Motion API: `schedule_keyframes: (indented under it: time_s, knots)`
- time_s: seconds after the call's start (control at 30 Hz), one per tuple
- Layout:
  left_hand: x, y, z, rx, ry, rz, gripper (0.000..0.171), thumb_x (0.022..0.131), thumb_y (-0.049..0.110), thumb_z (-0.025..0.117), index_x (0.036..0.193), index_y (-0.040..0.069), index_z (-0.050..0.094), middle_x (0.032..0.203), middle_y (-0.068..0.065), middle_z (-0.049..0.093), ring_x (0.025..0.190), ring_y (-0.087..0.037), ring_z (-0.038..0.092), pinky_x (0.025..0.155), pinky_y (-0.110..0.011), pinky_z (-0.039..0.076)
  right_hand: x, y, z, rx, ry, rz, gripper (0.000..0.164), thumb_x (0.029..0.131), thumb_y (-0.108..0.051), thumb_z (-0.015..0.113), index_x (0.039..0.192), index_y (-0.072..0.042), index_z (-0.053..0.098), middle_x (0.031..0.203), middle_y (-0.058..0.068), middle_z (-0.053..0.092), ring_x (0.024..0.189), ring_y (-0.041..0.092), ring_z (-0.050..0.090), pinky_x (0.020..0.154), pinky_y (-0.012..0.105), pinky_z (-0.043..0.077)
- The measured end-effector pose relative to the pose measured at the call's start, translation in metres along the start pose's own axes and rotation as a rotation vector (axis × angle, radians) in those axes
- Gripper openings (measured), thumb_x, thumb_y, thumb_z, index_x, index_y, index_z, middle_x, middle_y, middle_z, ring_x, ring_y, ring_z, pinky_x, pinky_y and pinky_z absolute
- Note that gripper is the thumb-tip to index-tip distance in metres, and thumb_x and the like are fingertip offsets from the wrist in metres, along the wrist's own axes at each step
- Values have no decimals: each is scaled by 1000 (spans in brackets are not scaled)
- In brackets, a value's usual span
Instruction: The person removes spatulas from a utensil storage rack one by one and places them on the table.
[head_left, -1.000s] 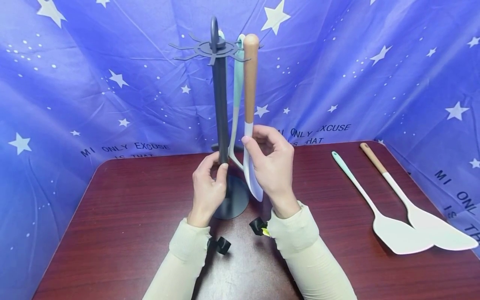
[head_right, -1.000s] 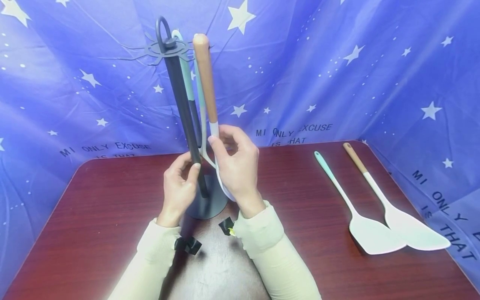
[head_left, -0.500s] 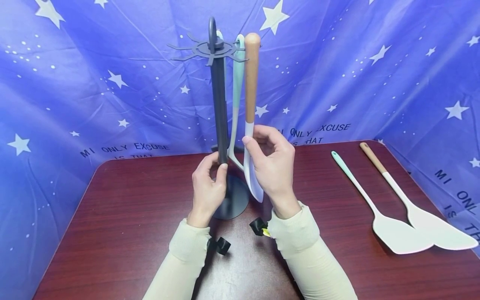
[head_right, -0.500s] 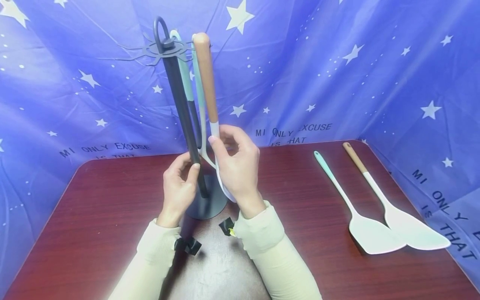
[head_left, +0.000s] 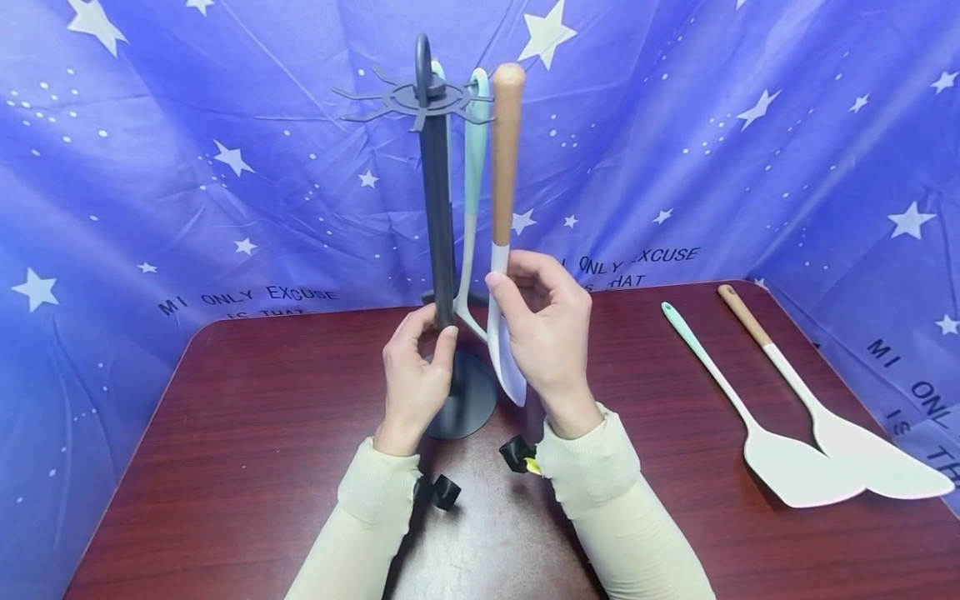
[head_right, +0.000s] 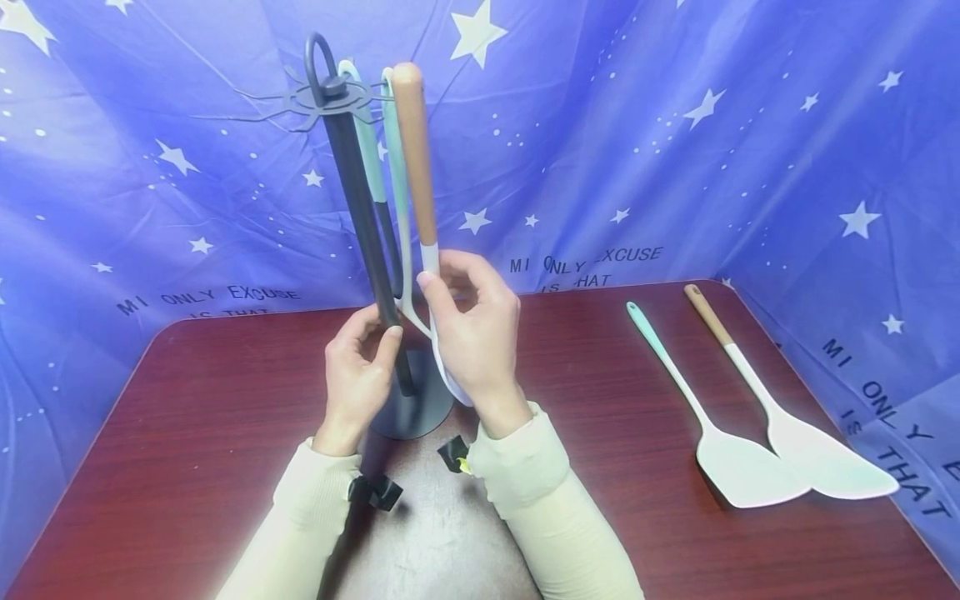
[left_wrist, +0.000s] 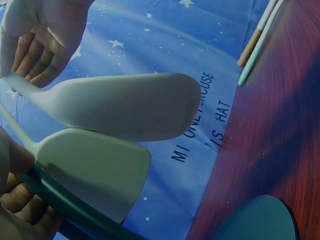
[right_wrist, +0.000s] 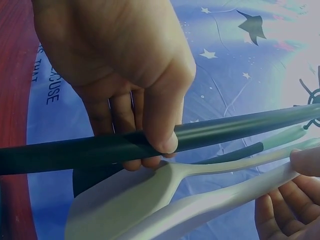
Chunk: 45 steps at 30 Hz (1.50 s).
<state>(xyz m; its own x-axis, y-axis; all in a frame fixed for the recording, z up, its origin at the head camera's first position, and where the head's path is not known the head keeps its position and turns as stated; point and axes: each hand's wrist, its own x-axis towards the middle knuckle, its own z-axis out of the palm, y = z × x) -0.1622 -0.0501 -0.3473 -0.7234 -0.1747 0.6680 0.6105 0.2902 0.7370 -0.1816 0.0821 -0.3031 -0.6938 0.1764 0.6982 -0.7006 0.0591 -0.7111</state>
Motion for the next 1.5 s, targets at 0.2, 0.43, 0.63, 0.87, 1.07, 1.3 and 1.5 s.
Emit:
schedule_keyframes:
  time_s: [0.2,0.43,0.63,0.87,1.07,1.3,1.5]
  knots:
    - [0,0,0,-6,-2,4,19,78,-19,61,96,-14,63,86,-24,63,80,-35,63,74,-47,55,0,1,-2,-3,6,-4,16,83,2,69,98,7,67,84,12,68,73,21,64,65,29,55]
    - [-1,-7,1,-5,0,5,19,78,-17,62,96,-11,64,87,-21,64,80,-31,63,75,-42,55,0,-1,-3,-2,6,-6,16,83,2,69,98,7,67,84,13,68,73,20,63,64,28,55]
    - [0,-2,0,-8,1,13,19,77,-19,61,95,-14,63,86,-23,64,79,-34,63,74,-46,55,0,0,-3,0,9,-7,16,83,2,70,98,7,67,84,13,68,73,21,64,64,28,55]
    - [0,-1,0,-7,5,16,19,78,-19,61,96,-15,63,86,-25,64,79,-35,63,74,-47,55,0,-2,-4,-5,7,-5,17,83,1,70,98,7,67,84,13,68,73,21,63,63,28,55]
    - [0,-1,-1,-6,7,16,19,77,-19,61,96,-14,63,86,-24,64,79,-35,63,74,-47,55,-1,-2,-5,-7,9,-2,16,83,1,70,98,6,67,83,13,68,72,21,63,62,28,54]
    - [0,1,-1,-5,-1,7,19,78,-19,61,96,-15,63,86,-25,64,80,-36,62,75,-46,55,0,-1,-6,-12,19,-4,16,82,1,71,97,6,68,83,12,68,71,22,63,61,27,54]
    - [-1,-3,1,2,-3,-2,18,78,-19,61,96,-14,63,87,-24,64,80,-34,63,74,-45,55,0,-2,-7,-8,28,-2,15,82,1,71,96,5,68,83,13,68,71,21,63,61,28,54]
